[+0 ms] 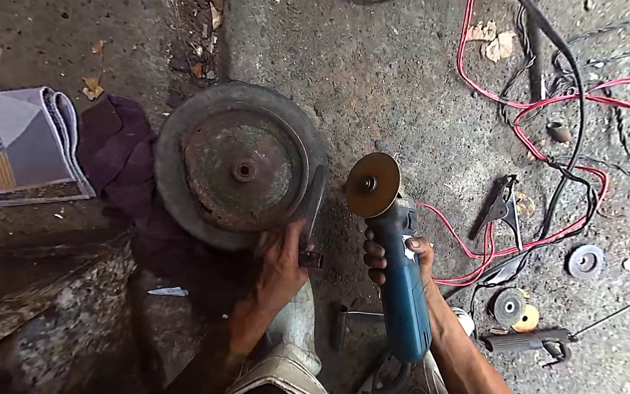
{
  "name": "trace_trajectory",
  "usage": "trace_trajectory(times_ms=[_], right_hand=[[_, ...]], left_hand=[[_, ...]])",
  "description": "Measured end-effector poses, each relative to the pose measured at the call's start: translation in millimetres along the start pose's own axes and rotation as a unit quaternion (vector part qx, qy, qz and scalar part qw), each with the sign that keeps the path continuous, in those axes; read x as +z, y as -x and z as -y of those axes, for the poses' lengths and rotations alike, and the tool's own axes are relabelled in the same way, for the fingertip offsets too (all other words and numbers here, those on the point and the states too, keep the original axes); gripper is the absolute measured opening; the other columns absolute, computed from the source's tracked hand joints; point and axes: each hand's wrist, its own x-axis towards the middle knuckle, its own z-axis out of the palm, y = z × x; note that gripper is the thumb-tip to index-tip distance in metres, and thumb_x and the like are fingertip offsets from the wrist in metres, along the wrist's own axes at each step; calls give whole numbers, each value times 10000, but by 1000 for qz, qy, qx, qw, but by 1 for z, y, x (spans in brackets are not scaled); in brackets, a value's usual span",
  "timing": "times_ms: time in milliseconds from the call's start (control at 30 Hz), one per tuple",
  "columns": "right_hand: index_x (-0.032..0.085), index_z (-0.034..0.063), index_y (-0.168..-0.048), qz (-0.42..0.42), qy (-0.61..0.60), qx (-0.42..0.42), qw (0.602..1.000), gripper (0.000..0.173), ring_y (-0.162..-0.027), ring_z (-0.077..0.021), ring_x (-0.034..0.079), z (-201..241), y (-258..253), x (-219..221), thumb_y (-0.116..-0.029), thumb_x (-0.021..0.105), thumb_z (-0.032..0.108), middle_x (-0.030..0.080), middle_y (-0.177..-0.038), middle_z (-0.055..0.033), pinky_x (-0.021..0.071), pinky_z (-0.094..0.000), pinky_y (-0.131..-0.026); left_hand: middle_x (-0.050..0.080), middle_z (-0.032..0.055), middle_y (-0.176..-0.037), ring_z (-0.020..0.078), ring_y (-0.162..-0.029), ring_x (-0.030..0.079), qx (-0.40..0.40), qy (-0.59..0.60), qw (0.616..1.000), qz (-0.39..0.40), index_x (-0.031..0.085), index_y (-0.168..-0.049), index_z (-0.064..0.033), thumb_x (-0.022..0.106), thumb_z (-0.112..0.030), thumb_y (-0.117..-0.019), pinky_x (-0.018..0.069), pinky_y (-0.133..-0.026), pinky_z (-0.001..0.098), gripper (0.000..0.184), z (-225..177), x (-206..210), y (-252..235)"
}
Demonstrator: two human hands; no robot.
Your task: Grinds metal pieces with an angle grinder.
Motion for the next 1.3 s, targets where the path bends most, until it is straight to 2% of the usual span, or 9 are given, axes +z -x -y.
trace_trajectory(times_ms=[133,233,367,500,633,833,1033,1167,1300], right_hand=[[621,45,-1198,11,-10,29,999,534,-764,-232,707,2,6,-13,-788,782,347,668,-909,-84,604,-376,-625],[614,41,-1203,21,-35,35,999,529,-767,-237,707,-1,7,-20,-799,772,344,669,-922,-91,603,-372,-627],[610,45,-1194,12,-51,57,997,529,-743,-238,711,-1,4,-26,-791,781,343,666,-902,-90,606,-372,-603],[612,47,-1183,-2,-52,71,996,524,-727,-234,709,-1,3,-28,-789,782,349,664,-885,-84,603,-362,-590],[610,47,-1177,13,-62,74,995,516,-727,-238,711,-1,-3,-30,-788,779,341,667,-883,-87,604,-367,-595],[612,48,-1172,22,-77,84,993,521,-712,-243,711,0,-9,-35,-779,783,344,669,-874,-88,604,-374,-587],[625,55,-1156,38,-99,93,990,498,-699,-241,712,-3,-17,-37,-775,784,333,674,-856,-81,604,-372,-585],[623,53,-1162,37,-105,96,989,502,-706,-246,712,-4,-21,-38,-775,779,332,675,-868,-88,603,-374,-587],[622,57,-1157,34,-103,99,989,495,-707,-245,715,-3,-22,-36,-777,783,330,676,-863,-85,608,-381,-591]], left_hand=[[725,195,-1045,378,-942,703,-15,-54,995,81,442,-1486,52,798,-107,-758,529,-871,535,826,-3,7,1],[720,181,-980,368,-889,692,-6,-85,992,95,476,-1467,51,781,-42,-746,514,-831,524,788,-6,9,0],[727,170,-993,369,-890,686,7,-91,991,95,539,-1441,5,789,62,-618,504,-823,534,862,-3,3,-4],[731,155,-1042,363,-923,679,0,-101,989,108,550,-1466,-59,818,55,-626,488,-840,531,889,1,-2,-9],[713,140,-965,350,-888,665,-2,-84,991,103,548,-1481,-92,797,36,-660,479,-846,523,867,9,-1,-9],[711,108,-940,323,-867,656,-6,-57,992,110,565,-1480,-137,803,6,-606,446,-864,543,917,16,-10,-13],[742,103,-1067,311,-996,683,-23,-1,990,136,573,-1473,-143,793,4,-581,441,-961,567,930,21,-27,-24],[735,91,-1018,301,-950,675,-5,-20,991,131,582,-1467,-145,772,-55,-619,440,-926,551,874,25,-26,-25],[729,100,-983,314,-920,668,3,-39,991,130,583,-1468,-144,787,-33,-621,440,-916,551,878,23,-25,-24]])
